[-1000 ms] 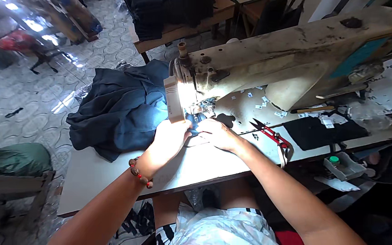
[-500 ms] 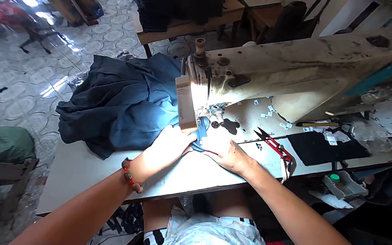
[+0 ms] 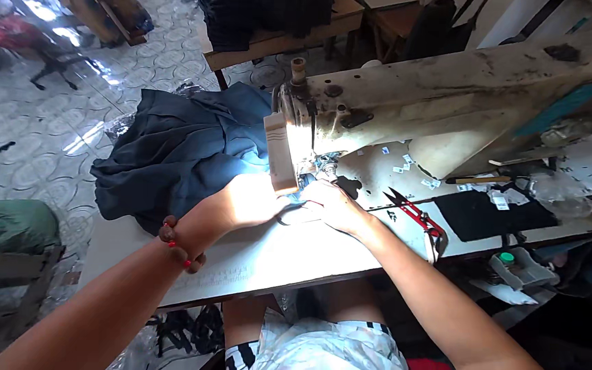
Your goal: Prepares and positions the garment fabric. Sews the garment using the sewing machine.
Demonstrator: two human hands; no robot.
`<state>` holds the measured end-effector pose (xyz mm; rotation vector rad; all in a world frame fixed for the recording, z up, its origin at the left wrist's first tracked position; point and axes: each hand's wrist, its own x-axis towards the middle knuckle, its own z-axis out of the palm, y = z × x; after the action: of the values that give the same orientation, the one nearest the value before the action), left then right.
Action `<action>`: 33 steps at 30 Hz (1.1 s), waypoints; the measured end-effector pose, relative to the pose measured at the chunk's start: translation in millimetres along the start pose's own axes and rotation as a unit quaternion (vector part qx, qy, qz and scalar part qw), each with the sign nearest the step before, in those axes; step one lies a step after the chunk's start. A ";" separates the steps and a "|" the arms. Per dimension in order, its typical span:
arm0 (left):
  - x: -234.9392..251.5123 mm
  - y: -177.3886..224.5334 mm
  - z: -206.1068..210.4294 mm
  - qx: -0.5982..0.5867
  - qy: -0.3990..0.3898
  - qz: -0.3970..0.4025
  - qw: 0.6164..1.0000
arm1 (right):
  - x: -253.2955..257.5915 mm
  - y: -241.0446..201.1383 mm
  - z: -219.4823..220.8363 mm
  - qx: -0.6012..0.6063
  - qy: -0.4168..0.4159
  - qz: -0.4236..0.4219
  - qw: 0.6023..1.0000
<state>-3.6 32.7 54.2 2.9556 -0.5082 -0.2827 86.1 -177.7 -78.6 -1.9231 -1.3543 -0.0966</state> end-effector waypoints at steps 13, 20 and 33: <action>-5.4 31.1 70.4 0.055 0.168 0.053 0.983 | -10.0 -4.7 0.9 -0.035 -0.012 -0.060 0.998; -6.3 15.1 80.2 0.068 0.142 0.094 0.983 | -41.5 -21.5 5.0 -0.065 0.018 -0.077 0.995; 1.9 0.6 84.3 0.090 0.090 0.024 0.992 | -18.9 -4.5 6.1 -0.084 0.045 -0.073 0.993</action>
<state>-19.3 23.4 -28.1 3.0956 -0.6077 0.0366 72.0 -187.9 -89.3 -1.9287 -1.4627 -0.3753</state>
